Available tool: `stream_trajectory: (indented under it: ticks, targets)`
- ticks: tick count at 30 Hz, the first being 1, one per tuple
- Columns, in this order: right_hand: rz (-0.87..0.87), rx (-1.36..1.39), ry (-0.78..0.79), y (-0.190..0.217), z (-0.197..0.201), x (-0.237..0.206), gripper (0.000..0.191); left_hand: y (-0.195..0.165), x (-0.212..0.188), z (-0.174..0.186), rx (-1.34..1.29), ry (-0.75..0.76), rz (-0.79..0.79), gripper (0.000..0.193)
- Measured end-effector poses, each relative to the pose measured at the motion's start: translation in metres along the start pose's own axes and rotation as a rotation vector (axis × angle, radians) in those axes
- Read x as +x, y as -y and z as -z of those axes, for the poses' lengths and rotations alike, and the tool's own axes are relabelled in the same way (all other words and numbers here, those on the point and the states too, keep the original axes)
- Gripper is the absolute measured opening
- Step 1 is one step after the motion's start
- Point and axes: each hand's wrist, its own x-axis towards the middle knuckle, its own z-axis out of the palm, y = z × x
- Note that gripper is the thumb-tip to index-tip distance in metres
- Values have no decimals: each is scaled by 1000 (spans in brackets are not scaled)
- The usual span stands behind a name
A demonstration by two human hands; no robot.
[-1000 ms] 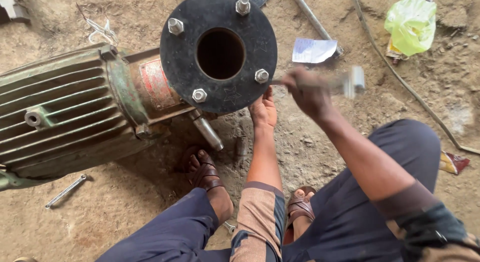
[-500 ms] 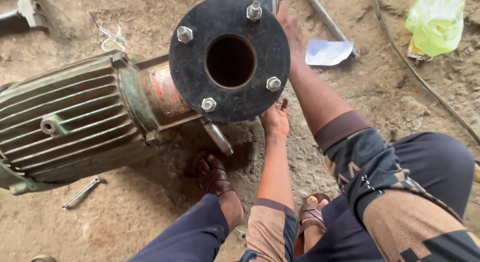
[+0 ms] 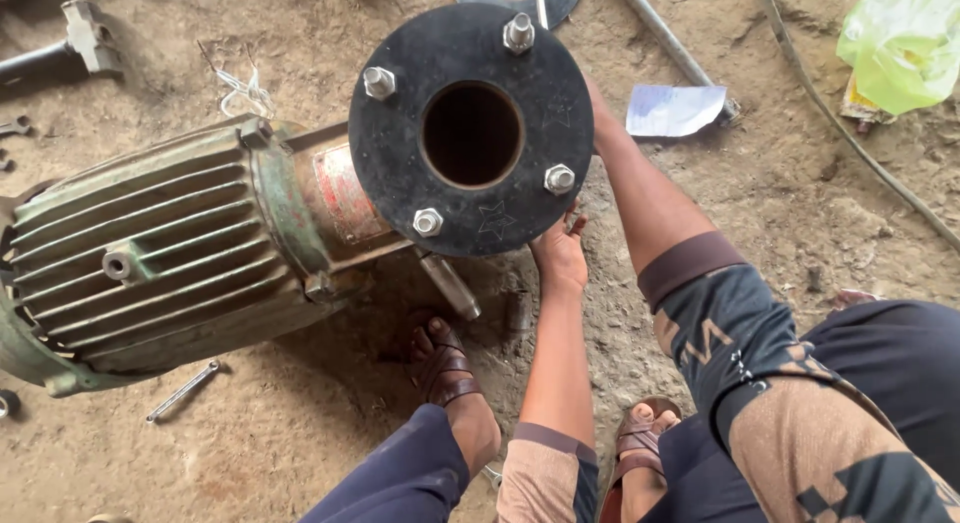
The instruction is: The person sits on the ground assembling an electric water pump. They pick up bolts, thread them into the pump's mounting flange by hand, then use a spanner to tighten the bolts while steadying the pump with the other hand, with another person assisting by holding the pump.
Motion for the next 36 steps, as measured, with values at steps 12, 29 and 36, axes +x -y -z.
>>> stream_trajectory:
  ticks: [12,29,36]
  targets:
    - [243,-392,-101,4,-9,-2,34,-1,-7,-5,34,138,27,52]
    - [-177,-421,-455,39,1,-13,48,4,-54,-42,1213,226,-134,44]
    - [430,158,-221,90,30,-70,55,-53,-58,-86,1803,560,87,45]
